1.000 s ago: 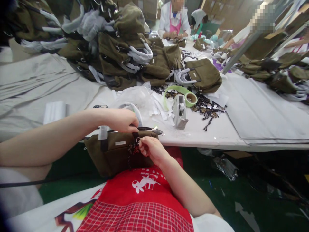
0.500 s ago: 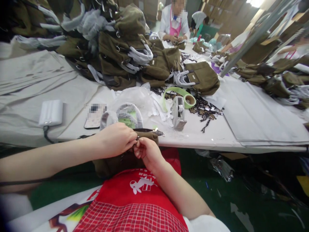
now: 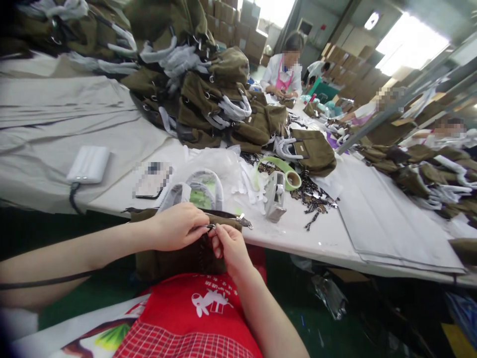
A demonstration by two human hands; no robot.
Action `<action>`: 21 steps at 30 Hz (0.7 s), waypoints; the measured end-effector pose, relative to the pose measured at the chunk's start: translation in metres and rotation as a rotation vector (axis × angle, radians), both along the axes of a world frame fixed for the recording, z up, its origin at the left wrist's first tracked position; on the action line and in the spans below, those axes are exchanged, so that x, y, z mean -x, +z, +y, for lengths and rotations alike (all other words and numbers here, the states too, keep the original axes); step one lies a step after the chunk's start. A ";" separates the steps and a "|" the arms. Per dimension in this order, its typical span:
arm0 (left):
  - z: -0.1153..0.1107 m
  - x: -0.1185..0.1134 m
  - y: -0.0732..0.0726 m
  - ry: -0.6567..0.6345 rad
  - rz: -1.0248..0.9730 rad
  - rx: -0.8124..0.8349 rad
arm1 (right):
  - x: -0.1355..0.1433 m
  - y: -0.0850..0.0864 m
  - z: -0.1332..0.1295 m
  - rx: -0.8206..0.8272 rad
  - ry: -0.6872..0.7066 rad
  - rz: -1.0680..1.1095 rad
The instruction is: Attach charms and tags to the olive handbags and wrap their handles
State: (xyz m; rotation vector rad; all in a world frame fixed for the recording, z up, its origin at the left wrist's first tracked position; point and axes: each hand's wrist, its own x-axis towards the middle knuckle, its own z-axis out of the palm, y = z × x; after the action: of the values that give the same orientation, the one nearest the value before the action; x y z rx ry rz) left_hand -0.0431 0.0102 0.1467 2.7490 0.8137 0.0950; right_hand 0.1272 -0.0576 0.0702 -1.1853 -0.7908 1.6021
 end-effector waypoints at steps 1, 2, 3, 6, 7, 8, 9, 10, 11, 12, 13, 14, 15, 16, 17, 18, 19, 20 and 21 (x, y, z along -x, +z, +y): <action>0.000 0.000 0.000 -0.003 -0.002 -0.001 | 0.001 -0.001 -0.001 -0.001 -0.002 -0.002; 0.000 0.000 -0.001 -0.007 -0.005 -0.003 | 0.002 -0.002 -0.002 -0.004 0.001 -0.013; 0.000 0.001 -0.002 -0.010 -0.009 -0.005 | 0.003 -0.002 -0.002 -0.009 0.005 -0.023; 0.002 0.002 -0.007 -0.010 -0.036 -0.015 | 0.006 -0.005 -0.006 -0.021 -0.032 0.027; 0.004 0.002 -0.009 -0.013 -0.048 -0.015 | 0.008 -0.005 -0.007 -0.017 -0.060 0.071; 0.005 0.003 -0.011 -0.019 -0.062 -0.016 | 0.009 -0.006 -0.007 -0.011 -0.086 0.115; 0.006 0.004 -0.013 -0.023 -0.086 -0.025 | 0.010 -0.007 -0.008 -0.005 -0.104 0.146; 0.006 0.006 -0.015 -0.022 -0.126 -0.051 | 0.010 -0.008 -0.008 -0.004 -0.113 0.156; 0.004 0.008 -0.016 -0.009 -0.189 -0.103 | 0.010 -0.008 -0.007 -0.010 -0.111 0.139; 0.002 0.010 -0.018 0.019 -0.279 -0.182 | 0.008 -0.008 -0.007 -0.022 -0.103 0.099; -0.002 0.013 -0.020 0.067 -0.392 -0.279 | 0.006 -0.007 -0.006 -0.041 -0.095 0.036; -0.006 0.015 -0.022 0.121 -0.515 -0.372 | 0.004 -0.006 -0.006 -0.064 -0.088 -0.048; -0.011 0.017 -0.024 0.167 -0.619 -0.434 | 0.000 -0.005 -0.006 -0.094 -0.081 -0.150; -0.016 0.018 -0.027 0.203 -0.683 -0.454 | -0.003 -0.004 -0.007 -0.131 -0.077 -0.268; -0.020 0.018 -0.031 0.230 -0.697 -0.433 | -0.006 -0.003 -0.007 -0.170 -0.079 -0.392; -0.024 0.016 -0.036 0.246 -0.667 -0.380 | -0.009 -0.002 -0.009 -0.210 -0.086 -0.512; -0.027 0.013 -0.041 0.253 -0.610 -0.310 | -0.011 -0.001 -0.010 -0.243 -0.092 -0.614; -0.030 0.010 -0.047 0.261 -0.544 -0.239 | -0.013 -0.001 -0.011 -0.267 -0.094 -0.687; -0.031 0.005 -0.053 0.271 -0.490 -0.174 | -0.015 -0.001 -0.012 -0.282 -0.091 -0.729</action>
State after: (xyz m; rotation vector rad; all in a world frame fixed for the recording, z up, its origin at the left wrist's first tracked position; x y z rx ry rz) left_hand -0.0486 -0.0213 0.0938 2.5687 1.0568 0.8896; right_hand 0.1421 -0.0699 0.0696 -1.5780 -1.3463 0.9213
